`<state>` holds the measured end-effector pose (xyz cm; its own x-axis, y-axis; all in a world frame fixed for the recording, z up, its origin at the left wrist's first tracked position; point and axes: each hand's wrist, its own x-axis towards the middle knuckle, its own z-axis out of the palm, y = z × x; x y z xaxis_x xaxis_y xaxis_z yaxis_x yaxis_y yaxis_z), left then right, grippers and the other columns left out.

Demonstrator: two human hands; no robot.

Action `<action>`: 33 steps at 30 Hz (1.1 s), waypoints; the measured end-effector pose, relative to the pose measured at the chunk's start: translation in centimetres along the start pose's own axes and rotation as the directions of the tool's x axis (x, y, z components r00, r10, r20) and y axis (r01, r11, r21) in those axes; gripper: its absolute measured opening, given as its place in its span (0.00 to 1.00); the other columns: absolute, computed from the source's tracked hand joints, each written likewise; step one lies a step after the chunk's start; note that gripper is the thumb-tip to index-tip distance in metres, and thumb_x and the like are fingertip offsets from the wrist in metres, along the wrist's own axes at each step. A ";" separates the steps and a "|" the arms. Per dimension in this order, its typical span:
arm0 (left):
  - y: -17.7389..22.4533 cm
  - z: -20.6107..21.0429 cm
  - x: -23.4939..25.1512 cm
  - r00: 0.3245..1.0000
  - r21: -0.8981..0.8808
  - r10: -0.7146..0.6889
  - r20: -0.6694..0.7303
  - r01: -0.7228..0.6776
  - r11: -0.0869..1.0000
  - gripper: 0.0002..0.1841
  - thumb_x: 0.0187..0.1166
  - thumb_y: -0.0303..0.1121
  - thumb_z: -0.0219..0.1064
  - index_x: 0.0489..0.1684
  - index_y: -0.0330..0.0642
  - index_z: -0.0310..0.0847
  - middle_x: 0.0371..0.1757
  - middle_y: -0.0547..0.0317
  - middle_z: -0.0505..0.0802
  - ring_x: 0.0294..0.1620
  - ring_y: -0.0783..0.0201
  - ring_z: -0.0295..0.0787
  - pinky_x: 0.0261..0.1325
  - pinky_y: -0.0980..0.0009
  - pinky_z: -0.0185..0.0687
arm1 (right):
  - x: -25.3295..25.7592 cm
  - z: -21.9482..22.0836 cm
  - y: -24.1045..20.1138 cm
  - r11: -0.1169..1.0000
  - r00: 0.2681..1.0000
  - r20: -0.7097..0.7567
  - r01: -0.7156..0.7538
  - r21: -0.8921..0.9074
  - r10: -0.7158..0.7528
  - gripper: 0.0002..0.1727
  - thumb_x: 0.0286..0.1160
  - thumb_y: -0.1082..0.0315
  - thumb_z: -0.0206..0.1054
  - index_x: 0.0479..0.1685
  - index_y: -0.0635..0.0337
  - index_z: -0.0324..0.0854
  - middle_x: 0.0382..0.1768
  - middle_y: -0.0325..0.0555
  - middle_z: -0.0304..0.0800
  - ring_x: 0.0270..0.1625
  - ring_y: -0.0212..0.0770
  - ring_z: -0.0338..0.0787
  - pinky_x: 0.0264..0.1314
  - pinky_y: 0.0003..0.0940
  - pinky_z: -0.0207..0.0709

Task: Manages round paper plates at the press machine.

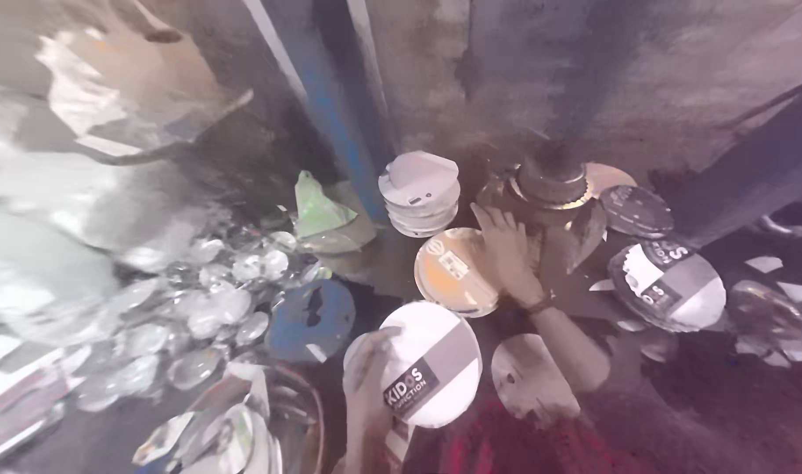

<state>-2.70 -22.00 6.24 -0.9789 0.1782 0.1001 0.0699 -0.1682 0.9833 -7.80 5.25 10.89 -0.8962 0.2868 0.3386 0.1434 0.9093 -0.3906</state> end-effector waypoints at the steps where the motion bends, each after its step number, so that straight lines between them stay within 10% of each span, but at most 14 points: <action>1: 0.0 -0.4 -0.1 1.000 0.009 0.004 -0.021 -0.004 1.000 0.19 0.79 0.20 0.44 0.49 0.37 0.86 0.43 0.72 0.93 0.42 0.80 0.89 0.49 0.80 0.86 | -0.1 0.3 -0.1 0.999 1.000 0.015 -0.005 -0.047 0.005 0.33 0.79 0.57 0.68 0.83 0.58 0.73 0.77 0.60 0.78 0.76 0.68 0.76 0.64 0.72 0.70; 7: -0.5 -3.4 -0.3 0.998 0.027 0.032 -0.052 -0.031 0.999 0.22 0.78 0.20 0.44 0.50 0.41 0.88 0.44 0.74 0.95 0.42 0.81 0.89 0.48 0.81 0.86 | -0.1 0.6 1.1 0.997 0.998 0.012 -0.065 0.031 0.065 0.17 0.80 0.61 0.68 0.60 0.62 0.87 0.68 0.59 0.83 0.73 0.67 0.78 0.67 0.77 0.65; 10: 0.0 -2.9 -0.4 0.997 0.016 0.033 -0.076 -0.032 0.999 0.21 0.77 0.20 0.44 0.48 0.41 0.88 0.45 0.74 0.94 0.43 0.81 0.90 0.48 0.82 0.86 | -0.5 -1.4 2.0 0.938 0.980 -0.197 0.037 0.344 0.034 0.11 0.85 0.65 0.63 0.53 0.65 0.83 0.42 0.55 0.90 0.42 0.51 0.90 0.44 0.52 0.84; 12: 0.0 -2.2 -0.5 0.999 -0.006 0.042 -0.021 -0.042 0.999 0.21 0.82 0.23 0.44 0.50 0.42 0.89 0.48 0.72 0.95 0.47 0.79 0.90 0.52 0.80 0.86 | -1.4 -3.3 2.4 0.795 0.958 -0.281 0.132 0.593 0.050 0.07 0.87 0.65 0.60 0.46 0.60 0.77 0.24 0.44 0.80 0.20 0.34 0.79 0.20 0.29 0.76; 15: 0.5 0.6 -1.3 0.998 -0.076 -0.022 0.051 0.026 0.997 0.24 0.90 0.34 0.40 0.50 0.42 0.89 0.46 0.69 0.96 0.46 0.76 0.92 0.52 0.77 0.89 | -3.7 -5.5 2.1 0.664 0.973 -0.232 0.181 0.725 -0.011 0.10 0.85 0.68 0.59 0.32 0.55 0.76 0.20 0.30 0.74 0.19 0.20 0.73 0.22 0.17 0.71; 18: 0.2 4.2 -2.1 0.981 -0.142 -0.082 0.175 0.107 0.984 0.25 0.88 0.55 0.49 0.50 0.48 0.89 0.44 0.72 0.96 0.45 0.77 0.92 0.53 0.76 0.89 | -8.6 -5.8 0.6 0.813 0.995 -0.083 0.086 0.576 -0.047 0.10 0.76 0.68 0.63 0.30 0.64 0.85 0.24 0.40 0.84 0.28 0.27 0.82 0.32 0.25 0.77; 23: -2.7 8.9 -3.4 0.951 -0.049 0.044 0.306 -0.031 0.998 0.16 0.83 0.22 0.44 0.64 0.29 0.69 0.55 0.65 0.85 0.54 0.80 0.83 0.61 0.80 0.81 | -14.8 -5.4 3.0 0.757 0.953 0.254 -0.040 0.652 -0.168 0.20 0.87 0.69 0.57 0.73 0.63 0.80 0.65 0.54 0.90 0.63 0.42 0.90 0.69 0.40 0.81; 25: -3.4 9.7 -3.9 0.924 -0.039 0.019 0.382 -0.005 0.999 0.23 0.85 0.25 0.44 0.77 0.23 0.56 0.64 0.61 0.82 0.59 0.82 0.81 0.66 0.79 0.78 | -16.9 -5.5 4.1 0.729 0.970 0.238 -0.128 0.673 -0.050 0.18 0.86 0.73 0.55 0.65 0.65 0.85 0.53 0.54 0.94 0.51 0.39 0.93 0.59 0.37 0.84; 28: -3.6 9.8 -5.4 0.801 0.051 -0.056 0.596 0.032 0.998 0.21 0.89 0.30 0.49 0.71 0.21 0.67 0.64 0.56 0.88 0.62 0.78 0.85 0.70 0.74 0.80 | -20.3 -4.4 5.0 0.698 0.969 0.247 -0.191 0.690 0.021 0.12 0.85 0.74 0.54 0.49 0.71 0.82 0.35 0.54 0.87 0.36 0.41 0.87 0.43 0.37 0.82; 33: -4.3 10.1 -7.4 0.622 0.359 -0.362 0.695 0.136 0.923 0.23 0.72 0.21 0.67 0.65 0.20 0.73 0.58 0.43 0.90 0.55 0.70 0.89 0.63 0.70 0.84 | -23.7 -4.6 7.8 0.645 0.793 0.601 -0.411 0.645 -0.095 0.14 0.86 0.73 0.57 0.61 0.74 0.73 0.41 0.64 0.87 0.41 0.54 0.89 0.48 0.52 0.81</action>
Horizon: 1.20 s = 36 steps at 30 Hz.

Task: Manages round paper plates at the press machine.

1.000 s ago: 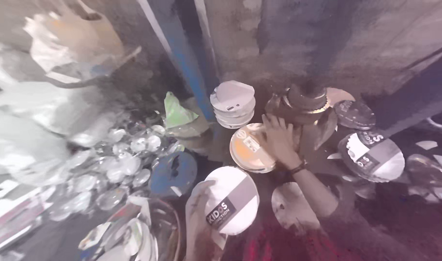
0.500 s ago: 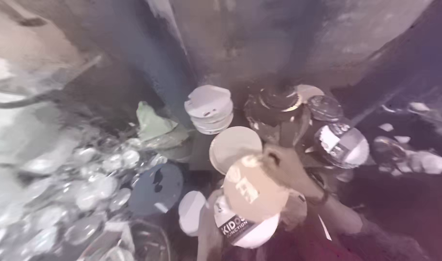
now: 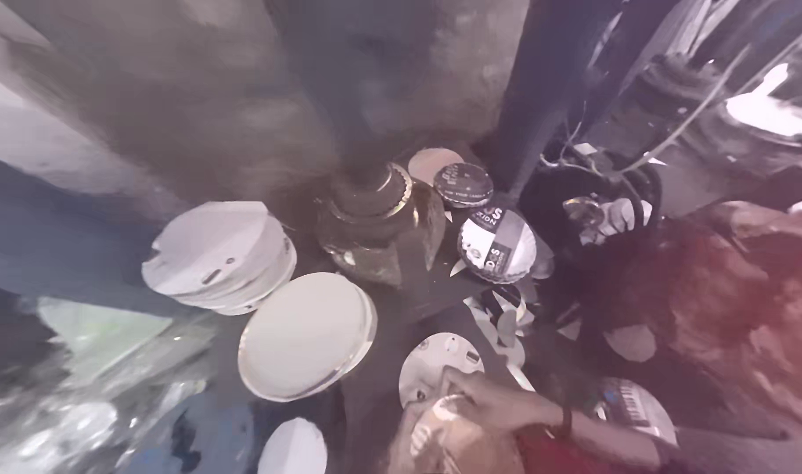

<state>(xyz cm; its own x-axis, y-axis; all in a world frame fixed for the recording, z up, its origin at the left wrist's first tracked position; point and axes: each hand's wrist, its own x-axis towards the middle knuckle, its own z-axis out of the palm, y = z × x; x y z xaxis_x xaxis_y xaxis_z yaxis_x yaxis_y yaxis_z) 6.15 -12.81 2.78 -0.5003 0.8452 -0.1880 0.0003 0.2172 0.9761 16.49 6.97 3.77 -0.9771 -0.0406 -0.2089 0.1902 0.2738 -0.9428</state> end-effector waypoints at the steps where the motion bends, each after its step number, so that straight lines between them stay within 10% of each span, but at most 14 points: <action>1: -0.1 0.2 0.3 1.000 -0.021 -0.002 0.015 0.003 1.000 0.22 0.72 0.21 0.67 0.65 0.20 0.72 0.58 0.44 0.90 0.56 0.72 0.88 0.64 0.71 0.84 | -0.7 -1.2 0.0 1.000 0.999 0.031 -0.008 -0.022 0.008 0.15 0.85 0.72 0.58 0.62 0.74 0.75 0.43 0.64 0.88 0.43 0.54 0.90 0.50 0.52 0.82; 5: -0.1 -0.3 2.3 0.990 -0.097 0.127 -0.068 -0.133 0.986 0.21 0.75 0.19 0.64 0.65 0.17 0.69 0.61 0.49 0.89 0.59 0.76 0.87 0.66 0.74 0.83 | -7.0 -9.3 -3.2 0.958 0.883 -0.458 -0.214 -0.190 0.106 0.12 0.84 0.72 0.58 0.52 0.68 0.86 0.41 0.53 0.93 0.40 0.43 0.93 0.50 0.44 0.87; 8: -2.0 -2.8 4.5 0.966 -0.056 0.173 -0.192 -0.187 0.981 0.25 0.78 0.19 0.59 0.74 0.15 0.63 0.69 0.42 0.83 0.66 0.74 0.82 0.71 0.73 0.79 | -11.9 -16.2 -3.1 0.845 0.412 -0.911 -0.485 -0.226 -0.007 0.13 0.86 0.68 0.59 0.50 0.67 0.87 0.38 0.54 0.93 0.38 0.47 0.93 0.48 0.50 0.87; 12: -7.5 -5.7 7.0 0.929 -0.084 0.210 -0.305 -0.246 0.966 0.21 0.85 0.23 0.60 0.75 0.27 0.71 0.69 0.55 0.87 0.67 0.71 0.85 0.70 0.69 0.82 | -14.0 -27.6 -0.3 0.732 -0.023 -0.961 -0.653 -0.194 -0.276 0.23 0.90 0.61 0.58 0.73 0.70 0.74 0.63 0.74 0.82 0.63 0.72 0.85 0.67 0.69 0.75; 16: -7.4 -4.7 7.1 0.924 0.018 0.213 -0.319 -0.219 0.976 0.23 0.82 0.21 0.58 0.74 0.15 0.64 0.69 0.37 0.83 0.68 0.64 0.84 0.71 0.69 0.81 | -11.8 -35.9 -4.1 0.762 0.025 -1.000 -0.647 -0.022 -0.007 0.29 0.95 0.59 0.49 0.87 0.68 0.57 0.82 0.73 0.66 0.82 0.67 0.71 0.81 0.61 0.65; 18: -0.8 -1.9 6.9 0.932 0.086 -0.036 -0.361 0.072 0.994 0.22 0.79 0.16 0.55 0.72 0.10 0.65 0.67 0.28 0.84 0.66 0.57 0.84 0.72 0.68 0.75 | -11.1 -40.9 -1.1 0.842 -0.011 -0.994 -0.533 -0.085 -0.107 0.25 0.94 0.56 0.51 0.66 0.73 0.78 0.54 0.63 0.87 0.50 0.47 0.87 0.55 0.45 0.79; 21: 0.8 -1.6 7.4 0.905 0.089 -0.145 -0.400 0.196 0.977 0.23 0.78 0.16 0.55 0.72 0.10 0.64 0.66 0.27 0.83 0.64 0.59 0.83 0.71 0.70 0.75 | -11.2 -45.4 1.4 0.896 -0.074 -0.986 -0.432 -0.105 -0.151 0.29 0.92 0.51 0.51 0.54 0.75 0.81 0.46 0.62 0.87 0.46 0.46 0.85 0.55 0.48 0.77; 23: -4.2 -3.2 6.9 0.884 0.065 0.038 -0.465 -0.008 0.998 0.23 0.80 0.24 0.60 0.70 0.15 0.68 0.62 0.35 0.86 0.60 0.68 0.86 0.65 0.73 0.81 | -10.8 -43.0 1.0 0.897 -0.197 -0.953 -0.422 -0.130 -0.230 0.26 0.92 0.59 0.50 0.50 0.81 0.82 0.48 0.70 0.88 0.53 0.53 0.87 0.64 0.50 0.74; 26: -9.3 -4.9 7.8 0.882 -0.006 0.162 -0.443 -0.183 0.983 0.21 0.84 0.28 0.62 0.70 0.22 0.73 0.61 0.47 0.90 0.60 0.70 0.89 0.66 0.69 0.85 | -11.7 -36.7 -0.9 0.999 -0.433 -0.901 0.036 -0.037 -0.018 0.18 0.93 0.71 0.43 0.39 0.69 0.77 0.27 0.40 0.76 0.31 0.29 0.80 0.43 0.22 0.79; 30: -5.7 -3.8 7.8 0.879 -0.035 0.077 -0.470 -0.105 0.994 0.16 0.80 0.24 0.62 0.63 0.23 0.76 0.49 0.61 0.91 0.48 0.82 0.87 0.58 0.78 0.85 | -14.1 -36.9 6.5 0.883 -0.330 -0.909 0.303 -0.358 -0.255 0.16 0.94 0.58 0.41 0.37 0.45 0.72 0.22 0.23 0.75 0.24 0.24 0.79 0.33 0.26 0.81; 36: -4.0 -3.4 7.4 0.875 -0.162 0.025 -0.484 -0.118 0.980 0.13 0.78 0.18 0.58 0.59 0.28 0.78 0.41 0.76 0.93 0.41 0.87 0.88 0.50 0.82 0.87 | -12.9 -36.0 5.5 0.883 -0.414 -0.862 0.228 -0.410 -0.293 0.19 0.96 0.61 0.39 0.36 0.51 0.73 0.23 0.26 0.75 0.25 0.23 0.78 0.33 0.25 0.79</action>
<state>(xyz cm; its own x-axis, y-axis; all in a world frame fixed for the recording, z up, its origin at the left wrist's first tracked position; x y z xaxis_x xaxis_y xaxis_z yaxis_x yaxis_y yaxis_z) -0.52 -9.15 -2.17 -0.8564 0.5089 -0.0869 -0.0807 0.0343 0.9961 26.68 43.61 10.58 0.2669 0.7647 0.5865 -0.0935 0.6263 -0.7740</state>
